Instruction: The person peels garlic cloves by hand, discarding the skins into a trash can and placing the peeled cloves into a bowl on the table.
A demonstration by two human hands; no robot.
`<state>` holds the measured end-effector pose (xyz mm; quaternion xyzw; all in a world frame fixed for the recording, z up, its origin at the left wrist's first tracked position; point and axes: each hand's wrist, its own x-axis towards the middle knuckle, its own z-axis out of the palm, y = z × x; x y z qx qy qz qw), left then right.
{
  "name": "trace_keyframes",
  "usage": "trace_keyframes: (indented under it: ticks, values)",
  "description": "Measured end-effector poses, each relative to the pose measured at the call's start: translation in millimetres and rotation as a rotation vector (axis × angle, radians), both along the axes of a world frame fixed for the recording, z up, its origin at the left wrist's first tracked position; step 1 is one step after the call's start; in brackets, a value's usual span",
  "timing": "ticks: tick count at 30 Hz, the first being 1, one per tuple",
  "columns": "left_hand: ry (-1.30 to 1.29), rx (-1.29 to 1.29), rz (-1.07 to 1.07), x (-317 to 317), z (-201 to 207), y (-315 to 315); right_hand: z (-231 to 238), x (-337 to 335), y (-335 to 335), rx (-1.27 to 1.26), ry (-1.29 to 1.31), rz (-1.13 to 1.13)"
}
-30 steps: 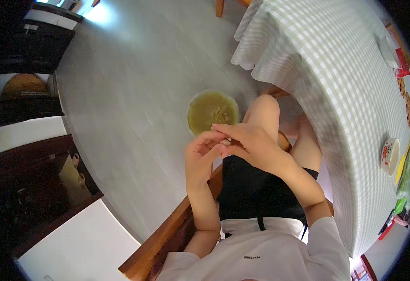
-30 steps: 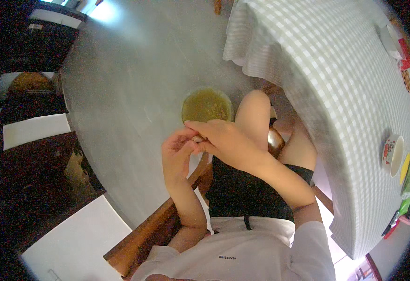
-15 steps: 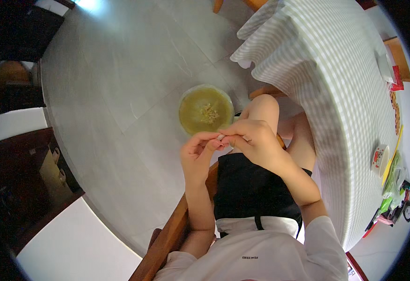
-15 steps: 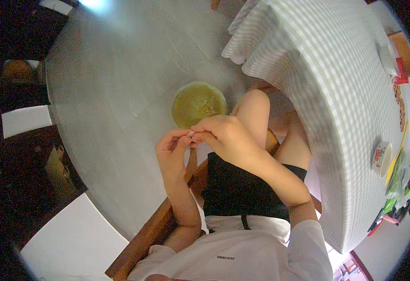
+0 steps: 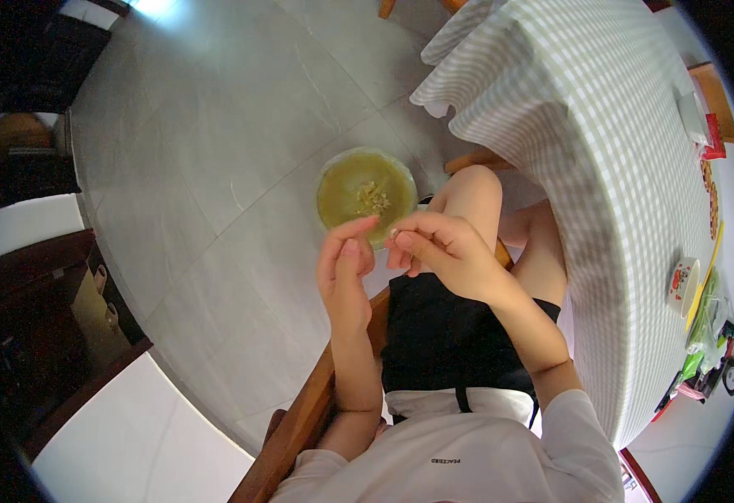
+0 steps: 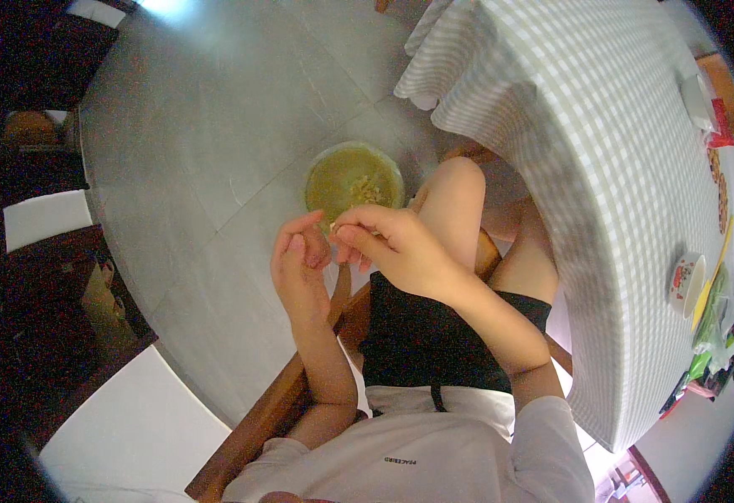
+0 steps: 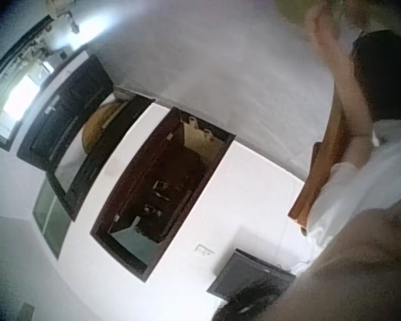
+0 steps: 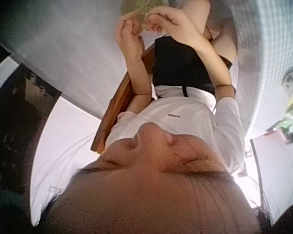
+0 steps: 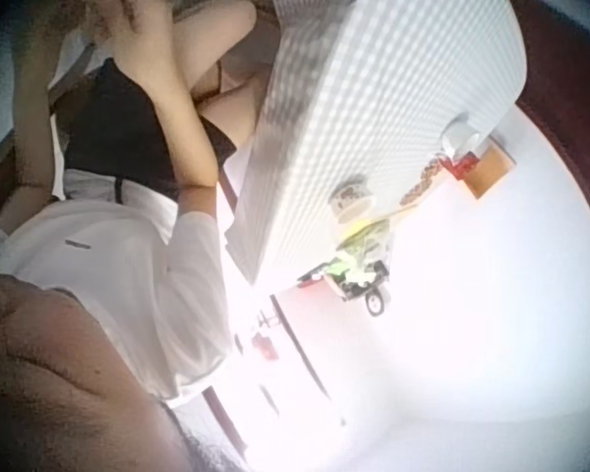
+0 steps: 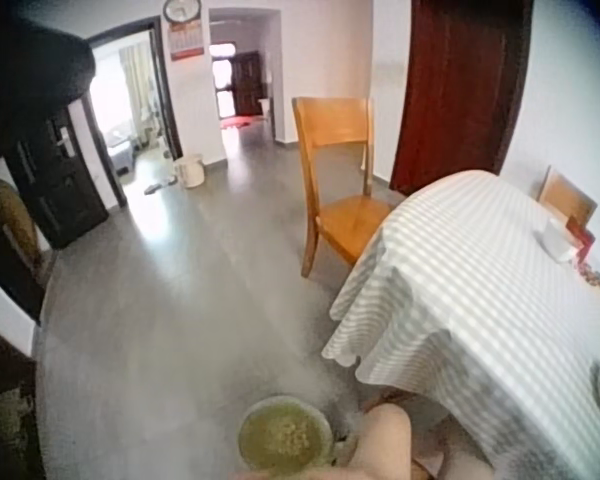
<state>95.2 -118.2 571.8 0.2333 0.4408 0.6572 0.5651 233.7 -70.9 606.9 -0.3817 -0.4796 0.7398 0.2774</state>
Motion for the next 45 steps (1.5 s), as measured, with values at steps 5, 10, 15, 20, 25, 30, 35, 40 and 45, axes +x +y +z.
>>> trace_keyframes:
  ticks: [5, 10, 15, 20, 25, 30, 35, 40, 45]
  values:
    - [0.561, 0.043, 0.022, 1.3, 0.8, -1.7, 2.9, -2.4, 2.4, 0.41, -0.231, 0.052]
    - [0.801, 0.045, 0.05, 1.3, 10.1, 2.4, -1.4, -0.2, 9.1, 0.833, -0.445, 0.007]
    - [0.911, 0.082, 0.059, 5.7, 1.6, 3.6, -10.5, -5.2, 5.0, 0.944, -0.452, -0.148]
    - [-0.17, -0.136, 0.003, 6.2, -13.5, 0.7, -18.6, -4.0, 5.4, 0.958, -0.521, -0.096]
    - [-0.744, -0.317, -0.016, -0.6, -19.7, 12.2, -19.6, 5.1, 10.0, 0.922, -0.497, -0.151]
    - [-1.139, -0.216, -0.132, -12.0, -52.8, 7.3, -31.3, 9.0, 10.6, 0.901, -0.481, -0.125]
    - [-0.64, -0.14, -0.114, -7.4, -70.2, -3.9, -37.8, 6.6, 6.6, 0.809, -0.517, -0.073]
    - [0.46, -0.11, 0.006, 11.0, -32.8, 0.8, -28.8, 4.5, 5.3, 0.807, -0.591, -0.041]
    - [0.787, 0.007, 0.085, 14.8, -28.5, -2.2, -15.6, 3.3, 5.2, 0.971, -0.678, 0.0]
